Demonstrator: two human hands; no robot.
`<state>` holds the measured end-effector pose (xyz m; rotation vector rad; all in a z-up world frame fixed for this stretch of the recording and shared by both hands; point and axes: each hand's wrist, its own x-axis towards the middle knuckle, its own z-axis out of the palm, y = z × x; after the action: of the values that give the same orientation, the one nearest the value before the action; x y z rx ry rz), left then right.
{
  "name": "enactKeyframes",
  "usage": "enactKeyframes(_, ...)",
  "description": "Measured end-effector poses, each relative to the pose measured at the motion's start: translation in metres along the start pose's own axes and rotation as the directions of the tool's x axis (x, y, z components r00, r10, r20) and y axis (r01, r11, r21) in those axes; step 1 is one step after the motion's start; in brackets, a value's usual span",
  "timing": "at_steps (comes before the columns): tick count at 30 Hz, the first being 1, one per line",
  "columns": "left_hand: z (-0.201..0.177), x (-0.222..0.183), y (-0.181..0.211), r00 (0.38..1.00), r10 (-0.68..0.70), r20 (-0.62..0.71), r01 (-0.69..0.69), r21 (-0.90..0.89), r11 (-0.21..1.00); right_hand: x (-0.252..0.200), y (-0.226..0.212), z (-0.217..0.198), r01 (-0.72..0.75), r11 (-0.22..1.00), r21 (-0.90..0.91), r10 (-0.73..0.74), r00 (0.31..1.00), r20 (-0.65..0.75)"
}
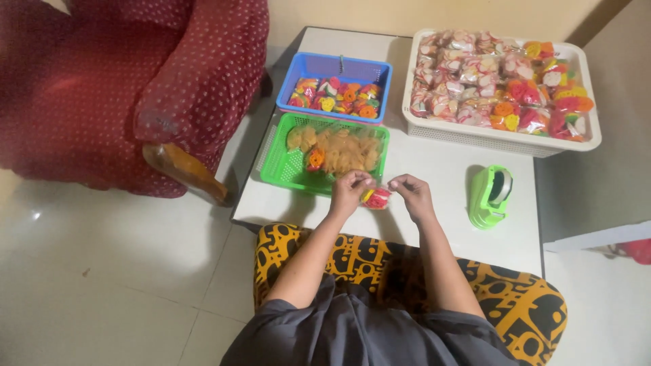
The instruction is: Packaging small items into plastic bags and sealing them with tape.
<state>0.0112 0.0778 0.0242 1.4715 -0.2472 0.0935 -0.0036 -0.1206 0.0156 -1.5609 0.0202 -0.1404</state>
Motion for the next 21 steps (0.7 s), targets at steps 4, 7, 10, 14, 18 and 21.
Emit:
enactKeyframes(4,0.022,0.008,-0.021,0.998,-0.025,0.050,0.026,-0.017,1.000,-0.008,0.006,-0.034,-0.015,1.000,-0.013,0.014,0.996,-0.093)
enactKeyframes(7,0.039,0.009,-0.052,0.994,-0.052,0.093,0.055,-0.030,0.998,-0.017,0.005,-0.052,-0.049,0.997,-0.056,0.040,0.988,-0.150)
enactKeyframes(10,0.054,0.009,-0.093,0.985,-0.131,0.114,0.136,-0.036,0.990,-0.025,0.006,-0.068,-0.135,0.980,-0.144,0.111,0.980,-0.162)
enactKeyframes(14,0.065,0.001,-0.099,0.978,-0.140,0.154,0.127,0.094,0.988,-0.032,0.017,-0.083,-0.196,0.954,-0.228,0.154,0.970,-0.190)
enactKeyframes(18,0.074,-0.001,-0.094,0.974,-0.167,0.155,0.135,0.194,0.972,-0.035,0.029,-0.090,-0.200,0.932,-0.302,0.136,0.966,-0.219)
enactKeyframes(21,0.078,0.000,-0.097,0.969,-0.199,0.146,0.158,0.249,0.955,-0.038,0.042,-0.091,-0.242,0.937,-0.254,0.182,0.954,-0.237)
